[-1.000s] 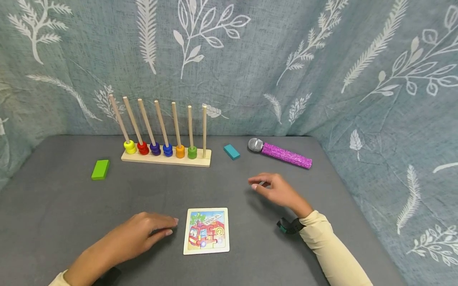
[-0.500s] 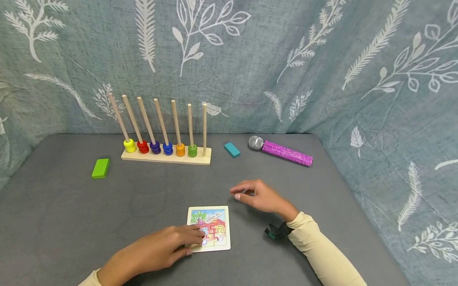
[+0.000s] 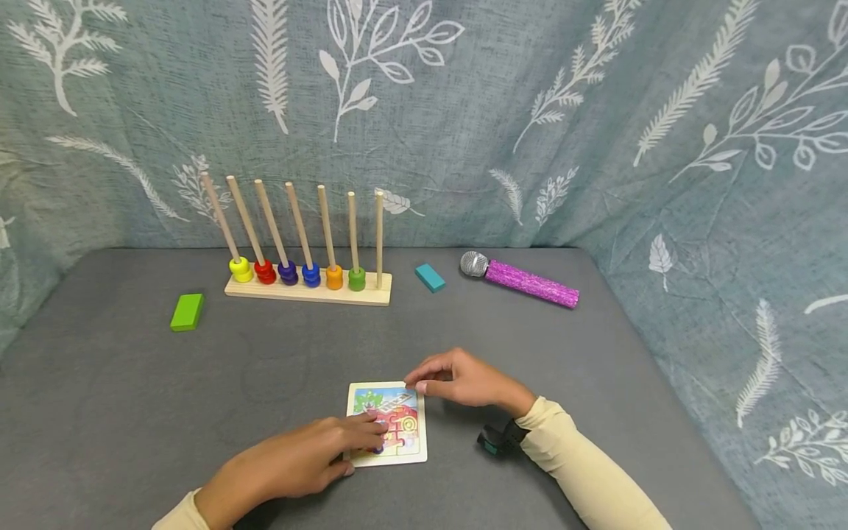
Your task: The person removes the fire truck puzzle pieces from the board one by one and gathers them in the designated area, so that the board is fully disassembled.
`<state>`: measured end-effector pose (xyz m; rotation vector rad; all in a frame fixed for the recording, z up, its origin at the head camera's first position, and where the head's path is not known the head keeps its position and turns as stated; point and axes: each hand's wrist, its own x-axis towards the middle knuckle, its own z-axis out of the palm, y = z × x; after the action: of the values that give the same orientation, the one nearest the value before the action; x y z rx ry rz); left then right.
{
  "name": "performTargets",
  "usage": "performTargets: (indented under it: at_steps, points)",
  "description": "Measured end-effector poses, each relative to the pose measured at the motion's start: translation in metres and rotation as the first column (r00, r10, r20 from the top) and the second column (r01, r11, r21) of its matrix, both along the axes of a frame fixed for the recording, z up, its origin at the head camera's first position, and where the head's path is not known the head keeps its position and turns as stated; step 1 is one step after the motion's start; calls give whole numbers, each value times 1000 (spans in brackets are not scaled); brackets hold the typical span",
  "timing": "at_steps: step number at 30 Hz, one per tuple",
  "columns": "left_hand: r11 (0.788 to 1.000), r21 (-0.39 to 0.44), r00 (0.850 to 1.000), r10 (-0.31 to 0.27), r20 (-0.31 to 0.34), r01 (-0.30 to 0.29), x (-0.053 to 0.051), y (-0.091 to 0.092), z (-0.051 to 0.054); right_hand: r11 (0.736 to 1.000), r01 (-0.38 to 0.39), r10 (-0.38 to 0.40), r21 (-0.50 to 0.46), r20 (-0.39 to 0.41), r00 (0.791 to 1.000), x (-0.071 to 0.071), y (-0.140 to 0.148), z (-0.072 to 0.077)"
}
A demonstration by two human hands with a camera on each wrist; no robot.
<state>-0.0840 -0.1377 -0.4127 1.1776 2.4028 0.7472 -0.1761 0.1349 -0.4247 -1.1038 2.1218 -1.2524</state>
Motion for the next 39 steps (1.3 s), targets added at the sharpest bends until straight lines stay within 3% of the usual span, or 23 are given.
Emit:
performTargets:
  at_steps: [9,15,22,28,32,39]
  points:
    - [1000,-3,998,5,-56,-5,-2,5,0,999,-6,3,37,60,998,-3,-1,-5]
    - [1000,-26,994,1,-106,-4,-1,7,-1,999,5,-7,48,35,999,-8,-4,-4]
    - [997,-49,989,46,-143,-54,1,11,-2,998,20,-20,63,2,1000,-14,-12,-2]
    - [996,-81,984,31,-174,-45,-1,19,-2,992,27,-11,123,-128,992,-20,-22,-1]
    - [996,-78,981,20,-192,-36,-3,19,-4,990,6,25,138,-227,974,-20,-31,-1]
    - [996,-83,984,9,-176,-24,-5,17,-4,982,-47,105,183,-323,941,-21,-47,-2]
